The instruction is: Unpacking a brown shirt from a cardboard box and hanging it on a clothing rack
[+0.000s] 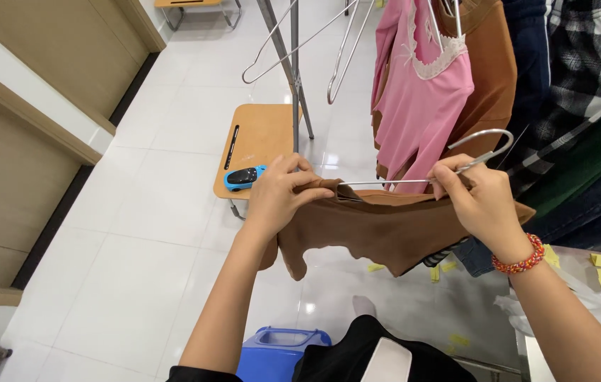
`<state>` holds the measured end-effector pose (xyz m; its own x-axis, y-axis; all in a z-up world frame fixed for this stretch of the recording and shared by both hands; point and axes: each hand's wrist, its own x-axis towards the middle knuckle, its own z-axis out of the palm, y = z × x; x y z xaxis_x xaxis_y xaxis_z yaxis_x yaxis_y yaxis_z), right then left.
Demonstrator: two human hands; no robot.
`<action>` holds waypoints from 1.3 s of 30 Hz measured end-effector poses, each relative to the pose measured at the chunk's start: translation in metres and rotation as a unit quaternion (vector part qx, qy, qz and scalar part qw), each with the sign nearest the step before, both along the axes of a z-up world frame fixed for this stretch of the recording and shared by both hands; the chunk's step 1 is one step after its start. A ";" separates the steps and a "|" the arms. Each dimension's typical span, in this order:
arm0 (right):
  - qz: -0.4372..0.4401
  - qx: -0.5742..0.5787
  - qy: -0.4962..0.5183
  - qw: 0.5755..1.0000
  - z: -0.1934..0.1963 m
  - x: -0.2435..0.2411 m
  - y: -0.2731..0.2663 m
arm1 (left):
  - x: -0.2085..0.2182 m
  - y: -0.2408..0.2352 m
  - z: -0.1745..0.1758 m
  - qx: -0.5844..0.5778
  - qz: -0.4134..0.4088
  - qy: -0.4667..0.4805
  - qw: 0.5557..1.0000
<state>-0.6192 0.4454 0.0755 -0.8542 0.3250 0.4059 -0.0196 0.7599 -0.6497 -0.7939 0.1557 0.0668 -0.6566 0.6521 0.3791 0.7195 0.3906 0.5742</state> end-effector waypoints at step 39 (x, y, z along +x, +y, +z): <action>-0.038 -0.564 -0.105 0.818 0.066 0.034 0.031 | -0.047 0.086 -0.037 0.090 -0.018 -0.187 0.978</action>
